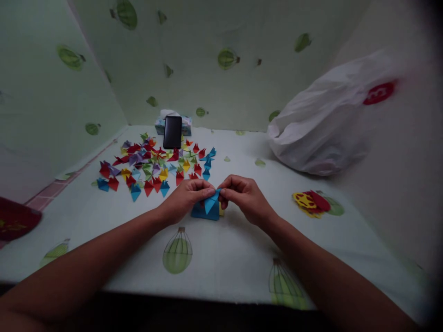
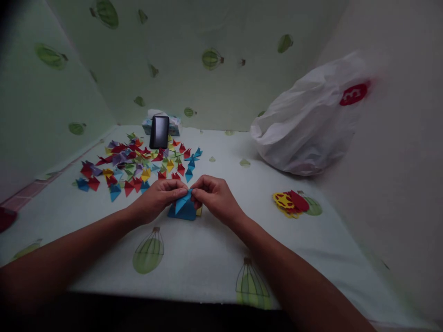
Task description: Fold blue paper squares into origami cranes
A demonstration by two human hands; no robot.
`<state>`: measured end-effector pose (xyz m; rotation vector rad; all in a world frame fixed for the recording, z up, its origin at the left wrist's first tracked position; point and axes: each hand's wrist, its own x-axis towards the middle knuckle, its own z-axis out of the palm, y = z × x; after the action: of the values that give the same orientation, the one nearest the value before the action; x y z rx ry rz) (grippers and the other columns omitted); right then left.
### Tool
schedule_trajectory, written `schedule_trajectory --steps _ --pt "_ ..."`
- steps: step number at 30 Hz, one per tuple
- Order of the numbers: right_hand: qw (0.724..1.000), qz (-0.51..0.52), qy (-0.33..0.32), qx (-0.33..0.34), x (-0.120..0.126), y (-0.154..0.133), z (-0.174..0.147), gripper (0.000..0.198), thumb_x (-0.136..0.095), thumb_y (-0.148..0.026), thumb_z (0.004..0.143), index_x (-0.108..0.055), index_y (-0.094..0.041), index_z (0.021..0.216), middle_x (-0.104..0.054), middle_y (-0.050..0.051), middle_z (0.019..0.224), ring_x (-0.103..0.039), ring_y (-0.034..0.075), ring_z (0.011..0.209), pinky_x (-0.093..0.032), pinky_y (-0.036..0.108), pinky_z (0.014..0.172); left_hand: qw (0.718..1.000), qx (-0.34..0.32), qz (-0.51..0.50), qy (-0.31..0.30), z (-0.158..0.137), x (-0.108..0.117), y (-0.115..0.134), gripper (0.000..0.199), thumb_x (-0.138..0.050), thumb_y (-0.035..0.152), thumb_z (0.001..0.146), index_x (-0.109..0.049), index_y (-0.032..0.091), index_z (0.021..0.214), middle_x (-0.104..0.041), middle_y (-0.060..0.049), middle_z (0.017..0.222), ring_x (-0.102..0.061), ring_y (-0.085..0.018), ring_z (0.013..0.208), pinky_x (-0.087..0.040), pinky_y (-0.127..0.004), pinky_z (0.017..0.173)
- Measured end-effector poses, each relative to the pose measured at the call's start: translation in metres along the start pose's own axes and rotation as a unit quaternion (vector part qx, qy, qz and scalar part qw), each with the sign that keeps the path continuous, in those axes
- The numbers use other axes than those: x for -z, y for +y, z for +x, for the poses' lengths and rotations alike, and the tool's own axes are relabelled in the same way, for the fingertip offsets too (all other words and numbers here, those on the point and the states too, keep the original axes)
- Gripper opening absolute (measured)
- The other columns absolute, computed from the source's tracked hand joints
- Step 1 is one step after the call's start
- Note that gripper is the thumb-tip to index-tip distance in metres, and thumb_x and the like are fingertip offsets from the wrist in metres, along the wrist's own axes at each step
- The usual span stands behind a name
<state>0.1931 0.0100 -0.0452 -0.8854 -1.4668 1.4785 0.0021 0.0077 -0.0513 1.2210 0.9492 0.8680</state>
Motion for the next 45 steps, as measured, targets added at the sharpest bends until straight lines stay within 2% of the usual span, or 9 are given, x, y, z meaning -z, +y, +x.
schedule_trajectory --steps 3,7,13,19,24,29,36,39,45 --pt "1.0 0.013 -0.017 0.002 0.002 0.0 0.0 0.015 -0.071 -0.029 0.078 -0.065 -0.016 0.076 -0.067 -0.001 0.063 -0.062 0.011 0.052 -0.049 0.025 0.054 1.0 0.003 -0.007 -0.008 0.001 0.001 0.0 0.029 -0.077 0.041 0.074 -0.067 0.013 0.078 -0.06 0.002 0.067 -0.049 -0.008 0.059 -0.036 -0.022 0.058" --pt "1.0 0.007 -0.028 -0.008 0.004 -0.001 0.001 0.028 -0.07 -0.041 0.082 -0.063 -0.016 0.071 -0.066 0.0 0.062 -0.06 0.01 0.051 -0.049 0.025 0.054 1.0 -0.01 0.021 -0.014 -0.001 0.001 0.002 0.029 -0.075 0.041 0.075 -0.067 0.013 0.077 -0.058 0.002 0.065 -0.047 -0.008 0.059 -0.036 -0.023 0.058" --pt "0.997 -0.014 -0.064 -0.04 0.004 -0.001 0.001 0.034 -0.076 -0.045 0.077 -0.061 -0.016 0.067 -0.06 -0.003 0.054 -0.054 0.009 0.047 -0.045 0.023 0.049 0.997 -0.012 0.066 -0.027 -0.003 -0.001 0.003 0.029 -0.073 0.042 0.077 -0.068 0.014 0.08 -0.059 0.001 0.067 -0.049 -0.01 0.062 -0.036 -0.024 0.059" --pt "0.999 -0.037 -0.025 -0.023 0.001 -0.001 0.0 0.031 -0.071 -0.038 0.079 -0.054 -0.018 0.062 -0.056 -0.005 0.049 -0.049 0.007 0.043 -0.039 0.021 0.045 0.997 -0.024 0.068 -0.009 -0.002 -0.001 0.002 0.028 -0.072 0.041 0.079 -0.068 0.014 0.083 -0.058 0.002 0.07 -0.048 -0.009 0.062 -0.037 -0.023 0.059" --pt "0.995 -0.1 0.02 0.005 -0.002 -0.004 -0.001 0.029 -0.066 -0.036 0.082 -0.052 -0.019 0.063 -0.054 -0.006 0.048 -0.046 0.007 0.043 -0.036 0.022 0.046 0.999 -0.029 0.039 -0.006 -0.002 -0.003 0.003 0.032 -0.075 0.041 0.077 -0.066 0.016 0.095 -0.063 0.0 0.082 -0.053 -0.01 0.067 -0.041 -0.024 0.061" --pt "0.973 -0.213 0.065 0.067 -0.004 -0.001 -0.003 0.025 -0.059 -0.032 0.086 -0.054 -0.019 0.066 -0.054 -0.004 0.054 -0.046 0.009 0.048 -0.036 0.024 0.05 0.999 -0.029 0.014 0.026 -0.002 -0.005 0.002 0.039 -0.08 0.037 0.074 -0.063 0.017 0.103 -0.066 -0.001 0.086 -0.058 -0.012 0.078 -0.042 -0.025 0.068" --pt "0.914 -0.319 0.131 0.213 -0.014 0.006 -0.009 0.022 -0.053 -0.024 0.089 -0.05 -0.02 0.068 -0.052 -0.002 0.061 -0.044 0.01 0.055 -0.035 0.025 0.054 0.993 -0.084 -0.047 0.065 -0.004 -0.01 -0.002 0.04 -0.082 0.028 0.07 -0.062 0.017 0.103 -0.064 0.0 0.086 -0.059 -0.012 0.081 -0.046 -0.025 0.073" --pt "0.92 -0.304 0.141 0.202 -0.018 0.007 -0.012 0.024 -0.053 -0.025 0.09 -0.047 -0.021 0.067 -0.05 -0.003 0.06 -0.043 0.011 0.054 -0.036 0.026 0.054 0.99 -0.104 -0.053 0.073 -0.006 -0.012 -0.001 0.04 -0.082 0.026 0.07 -0.061 0.017 0.103 -0.064 0.0 0.084 -0.059 -0.011 0.079 -0.047 -0.025 0.073" --pt "0.958 -0.23 0.117 0.125 -0.017 0.009 -0.011 0.024 -0.055 -0.032 0.09 -0.05 -0.022 0.068 -0.054 -0.001 0.059 -0.049 0.013 0.055 -0.04 0.027 0.055 0.988 -0.127 -0.028 0.088 -0.008 -0.011 0.002 0.032 -0.077 0.027 0.075 -0.06 0.017 0.099 -0.063 0.001 0.081 -0.059 -0.011 0.075 -0.047 -0.024 0.069"
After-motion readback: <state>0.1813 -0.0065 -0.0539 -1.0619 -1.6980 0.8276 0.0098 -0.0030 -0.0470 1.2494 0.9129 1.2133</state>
